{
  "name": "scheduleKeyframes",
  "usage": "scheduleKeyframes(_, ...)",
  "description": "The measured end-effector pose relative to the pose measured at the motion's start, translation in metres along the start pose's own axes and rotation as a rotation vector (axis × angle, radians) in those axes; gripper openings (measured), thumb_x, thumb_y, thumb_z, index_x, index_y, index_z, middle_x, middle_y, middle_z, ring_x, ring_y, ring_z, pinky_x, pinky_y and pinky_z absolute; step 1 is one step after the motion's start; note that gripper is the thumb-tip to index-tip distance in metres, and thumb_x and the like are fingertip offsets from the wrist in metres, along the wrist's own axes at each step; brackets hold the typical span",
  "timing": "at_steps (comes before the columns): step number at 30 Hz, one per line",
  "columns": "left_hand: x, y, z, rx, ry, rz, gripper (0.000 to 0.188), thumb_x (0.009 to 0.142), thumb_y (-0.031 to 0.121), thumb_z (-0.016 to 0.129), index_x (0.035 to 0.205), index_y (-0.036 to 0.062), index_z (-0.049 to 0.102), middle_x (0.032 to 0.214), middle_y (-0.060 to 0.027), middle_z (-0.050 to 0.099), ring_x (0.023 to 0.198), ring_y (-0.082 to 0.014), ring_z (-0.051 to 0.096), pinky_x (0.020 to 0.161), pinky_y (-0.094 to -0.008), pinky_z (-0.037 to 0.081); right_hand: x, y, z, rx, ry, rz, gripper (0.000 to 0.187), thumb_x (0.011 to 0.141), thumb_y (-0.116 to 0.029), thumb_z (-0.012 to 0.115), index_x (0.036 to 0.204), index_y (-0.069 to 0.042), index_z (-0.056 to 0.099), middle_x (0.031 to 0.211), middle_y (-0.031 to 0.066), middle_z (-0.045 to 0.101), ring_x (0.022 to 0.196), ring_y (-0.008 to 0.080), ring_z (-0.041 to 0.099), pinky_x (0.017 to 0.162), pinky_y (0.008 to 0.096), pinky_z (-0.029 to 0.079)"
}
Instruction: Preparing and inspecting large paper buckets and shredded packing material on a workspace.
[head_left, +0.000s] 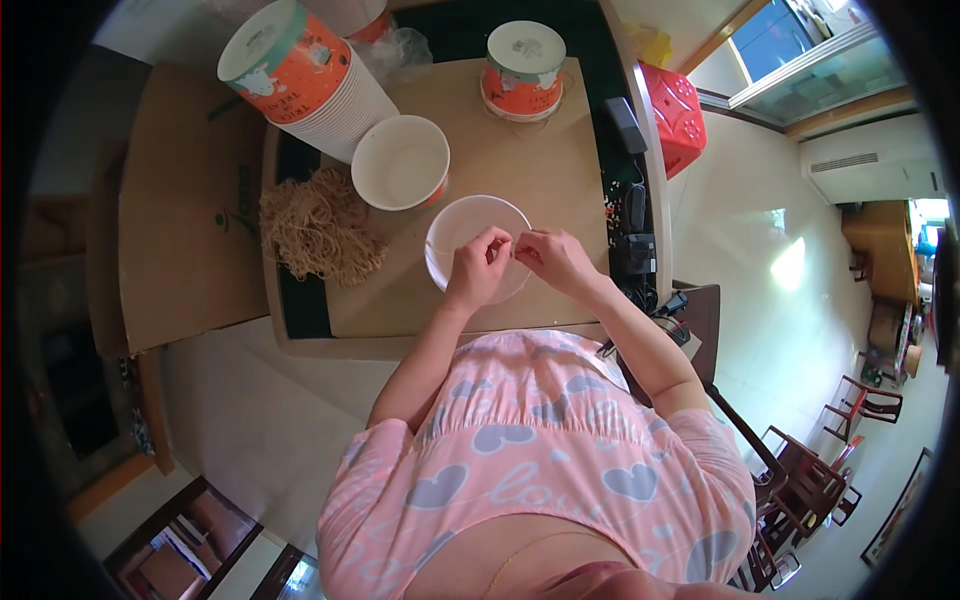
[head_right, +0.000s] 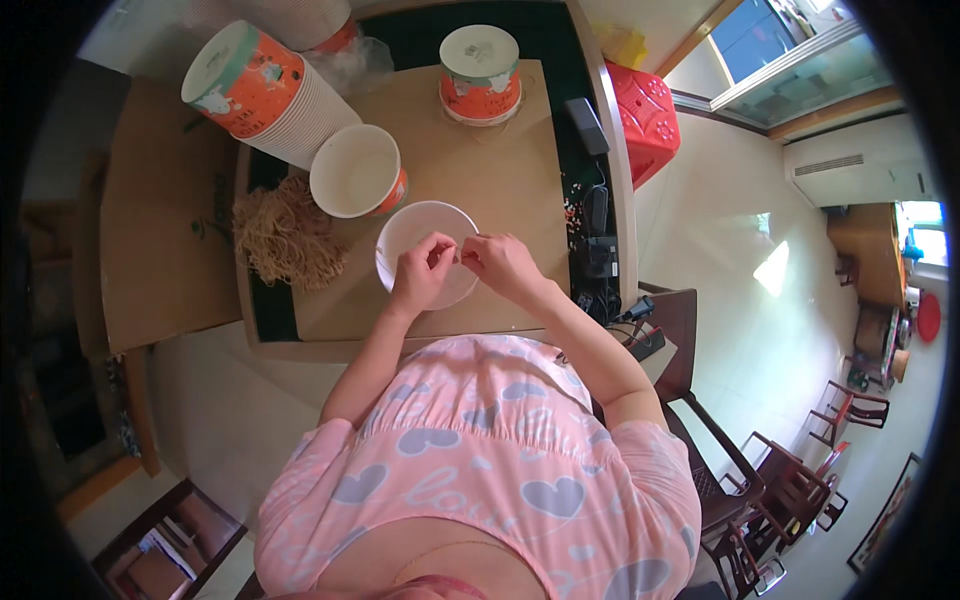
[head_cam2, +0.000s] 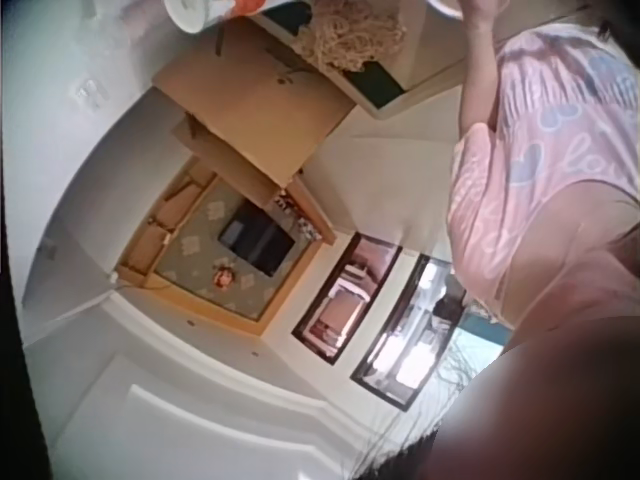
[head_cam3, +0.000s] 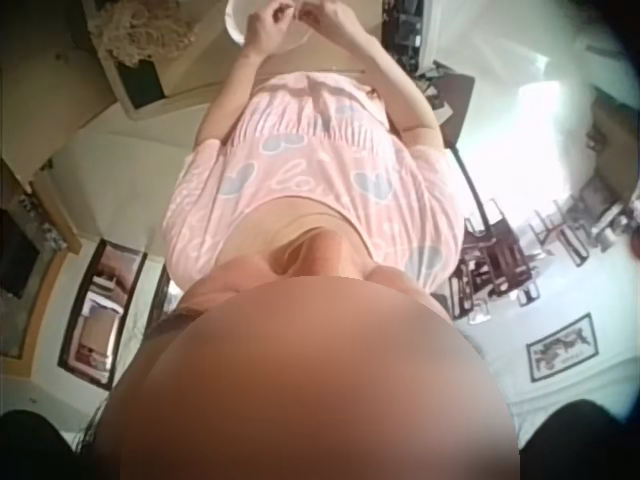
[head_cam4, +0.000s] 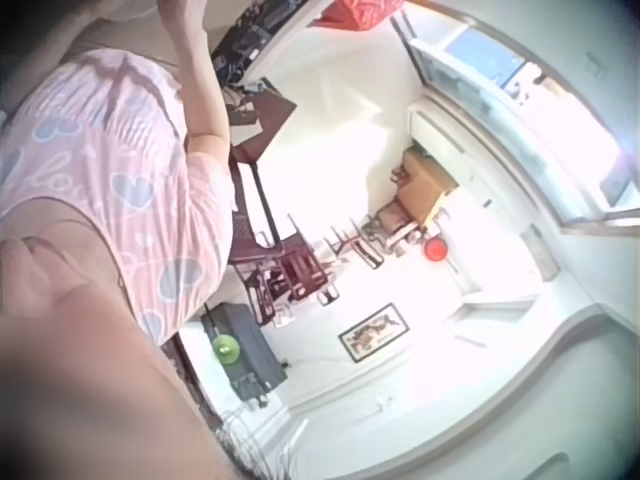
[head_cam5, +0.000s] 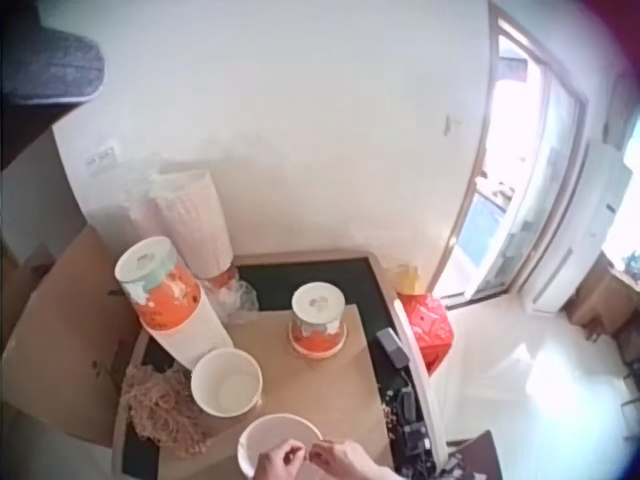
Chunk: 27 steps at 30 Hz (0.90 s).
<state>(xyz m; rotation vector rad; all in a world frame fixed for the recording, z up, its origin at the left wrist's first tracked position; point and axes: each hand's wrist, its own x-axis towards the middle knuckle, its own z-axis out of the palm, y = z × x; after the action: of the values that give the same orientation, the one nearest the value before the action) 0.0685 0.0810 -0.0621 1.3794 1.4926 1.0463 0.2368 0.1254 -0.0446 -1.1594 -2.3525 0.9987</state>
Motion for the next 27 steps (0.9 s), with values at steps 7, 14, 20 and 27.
scheduleKeyframes(7, 0.023, -0.011, -0.045, -0.508, 0.199, -0.101, 0.020, 0.087, 0.010, 0.063, 0.106, 0.0050, 0.059, 0.088, -0.0021, 0.060, 0.080, -0.0090, 0.057, 0.071, -0.0229, 0.047, -0.001, 0.010, 0.005, 0.039, -0.090, 0.087, 0.011, 0.079, -0.012, 0.067, 0.083, -0.002, 0.065, 0.078, 0.0118, 0.066, 0.071, 0.0274, 0.064, 0.065, 0.0351, 0.050)
scheduleKeyframes(14, -0.002, 0.008, -0.013, 0.422, -0.133, 0.320, 0.028, 0.069, 0.000, 0.067, 0.096, 0.0050, 0.060, 0.111, -0.0120, 0.057, 0.109, -0.0310, 0.052, 0.097, -0.0402, 0.041, -0.005, 0.006, 0.008, 0.281, 0.018, 0.235, 0.012, 0.079, -0.009, 0.066, 0.086, -0.001, 0.061, 0.073, 0.0150, 0.065, 0.068, 0.0287, 0.065, 0.062, 0.0350, 0.050)
scheduleKeyframes(20, 0.000, -0.010, 0.013, 0.288, -0.167, 0.150, 0.026, 0.072, 0.010, 0.073, 0.093, 0.0028, 0.060, 0.103, -0.0135, 0.060, 0.100, -0.0320, 0.057, 0.088, -0.0393, 0.047, -0.008, 0.012, 0.011, 0.318, 0.073, 0.285, 0.014, 0.080, -0.012, 0.067, 0.085, 0.000, 0.061, 0.071, 0.0159, 0.065, 0.064, 0.0268, 0.065, 0.059, 0.0342, 0.050)
scheduleKeyframes(27, -0.001, -0.025, 0.019, 0.270, -0.220, 0.039, 0.027, 0.072, 0.024, 0.075, 0.083, 0.0023, 0.063, 0.092, -0.0139, 0.063, 0.087, -0.0319, 0.062, 0.078, -0.0386, 0.050, -0.011, 0.003, 0.004, 0.207, 0.028, 0.281, 0.013, 0.083, -0.014, 0.065, 0.085, -0.001, 0.065, 0.072, 0.0116, 0.067, 0.063, 0.0195, 0.065, 0.059, 0.0301, 0.049)
